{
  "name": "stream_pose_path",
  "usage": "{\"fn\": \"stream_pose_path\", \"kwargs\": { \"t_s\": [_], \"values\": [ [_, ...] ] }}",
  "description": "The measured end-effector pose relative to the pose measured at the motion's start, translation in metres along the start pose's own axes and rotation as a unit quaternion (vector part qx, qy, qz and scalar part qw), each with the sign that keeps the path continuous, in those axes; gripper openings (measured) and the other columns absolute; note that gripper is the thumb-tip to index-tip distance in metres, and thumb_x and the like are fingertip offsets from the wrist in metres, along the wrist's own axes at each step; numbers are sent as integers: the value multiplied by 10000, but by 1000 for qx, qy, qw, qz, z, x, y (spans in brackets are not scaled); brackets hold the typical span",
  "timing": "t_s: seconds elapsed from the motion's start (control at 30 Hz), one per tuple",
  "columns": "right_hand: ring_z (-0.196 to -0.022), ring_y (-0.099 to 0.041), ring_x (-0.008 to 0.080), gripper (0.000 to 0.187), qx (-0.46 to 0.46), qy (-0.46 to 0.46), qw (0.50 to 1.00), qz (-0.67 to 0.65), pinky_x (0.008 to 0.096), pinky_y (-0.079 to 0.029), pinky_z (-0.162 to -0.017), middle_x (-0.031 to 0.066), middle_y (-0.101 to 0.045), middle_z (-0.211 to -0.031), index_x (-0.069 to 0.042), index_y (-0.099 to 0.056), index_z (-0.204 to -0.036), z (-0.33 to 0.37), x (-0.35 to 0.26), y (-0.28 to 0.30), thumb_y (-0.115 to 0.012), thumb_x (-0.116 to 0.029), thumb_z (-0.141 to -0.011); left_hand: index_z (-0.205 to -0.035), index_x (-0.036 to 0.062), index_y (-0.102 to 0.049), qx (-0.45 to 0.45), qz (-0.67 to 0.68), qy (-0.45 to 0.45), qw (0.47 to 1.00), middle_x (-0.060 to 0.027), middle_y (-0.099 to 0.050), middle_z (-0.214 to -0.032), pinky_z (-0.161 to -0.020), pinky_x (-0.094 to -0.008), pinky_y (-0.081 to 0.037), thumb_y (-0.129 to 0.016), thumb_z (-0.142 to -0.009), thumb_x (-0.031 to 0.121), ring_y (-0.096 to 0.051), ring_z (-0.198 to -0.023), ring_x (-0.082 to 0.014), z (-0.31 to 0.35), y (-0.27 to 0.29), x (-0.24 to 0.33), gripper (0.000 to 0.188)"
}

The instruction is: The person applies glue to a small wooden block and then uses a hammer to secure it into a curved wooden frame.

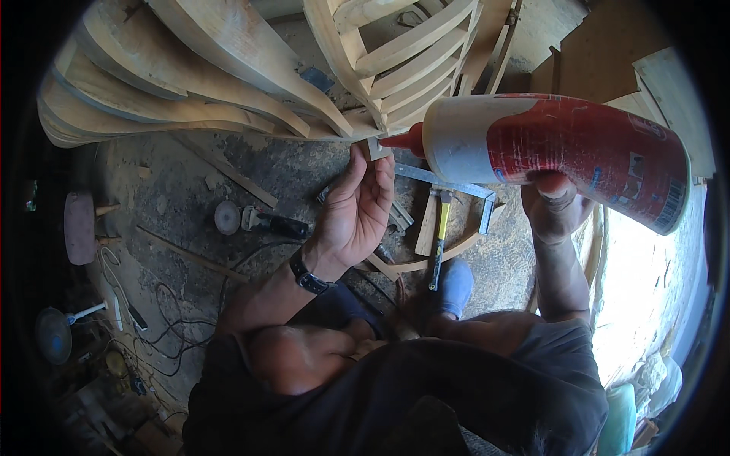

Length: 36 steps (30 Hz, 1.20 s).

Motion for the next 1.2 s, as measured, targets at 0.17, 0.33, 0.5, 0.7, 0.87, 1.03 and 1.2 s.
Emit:
{"fn": "stream_pose_path", "kwargs": {
  "t_s": [0.17, 0.33, 0.5, 0.7, 0.87, 1.03, 1.2],
  "values": [
    [-994, -674, 229, 549, -39, 5, 999, 7, 373, -533, -903, 97, -698, -1132, -34, -638, -1226, -1, 0, -2, -814, -359, -820, -1263, -13, -528, -3, -9, -13, 1000, -127, -615, -1134, -929, -283, -584, -560, -1028, 231, -646, -1037, -191, -1, -1, 1, 340],
    [-1136, -647, 284, 691, -89, 40, 995, 15, 436, -526, -1007, 153, -630, -1275, -22, -463, -1409, 0, 10, 9, -788, -291, -862, -1260, -14, -528, -3, -7, -3, 1000, -123, -608, -1138, -931, -280, -583, -564, -1026, 228, -648, -1030, -187, -2, 1, 1, 339],
    [-1118, -657, 281, 691, -101, 51, 993, 35, 426, -537, -992, 154, -637, -1264, -15, -454, -1414, 1, 9, 10, -784, -280, -867, -1265, -14, -526, -3, -7, 1, 1000, -123, -604, -1150, -934, -277, -583, -563, -1025, 224, -647, -1027, -185, -2, -1, 0, 340],
    [-1106, -662, 274, 680, -136, 50, 989, -2, 421, -540, -989, 152, -644, -1252, -10, -481, -1391, 2, 3, 3, -790, -296, -857, -1271, -19, -523, -10, -14, -14, 1000, -131, -608, -1151, -939, -274, -583, -571, -1021, 219, -643, -1034, -185, -1, 1, 2, 349],
    [-1077, -662, 259, 665, -117, 66, 990, 45, 406, -538, -963, 148, -652, -1224, -7, -508, -1360, -4, 1, 3, -803, -307, -845, -1268, -28, -526, -17, -7, 1, 1000, -133, -608, -1156, -940, -272, -583, -584, -1013, 220, -642, -1025, -180, 0, 1, 4, 360],
    [-945, -686, 220, 519, 6, 27, 999, -23, 355, -546, -868, 126, -710, -1086, 24, -618, -1218, -14, 1, -5, -812, -283, -848, -1273, -31, -520, -18, -16, -7, 1000, -128, -591, -1171, -931, -262, -581, -590, -1009, 222, -636, -1019, -168, 1, -4, 7, 372],
    [-971, -688, 177, 321, 190, -144, 938, -253, 333, -552, -891, 95, -696, -1062, -4, -591, -1181, -8, 42, 25, -668, -243, -980, -1271, -29, -521, -24, -103, -49, 993, -116, -567, -1174, -928, -251, -573, -588, -1010, 255, -624, -1004, -156, 6, -8, 14, 391]
  ]
}}
Point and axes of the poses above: each hand's wrist, its own z-axis away from the middle knuckle, its own y-axis out of the back of the hand, x = y × z, the point moved 5 cm from there along -z, towards the middle knuckle
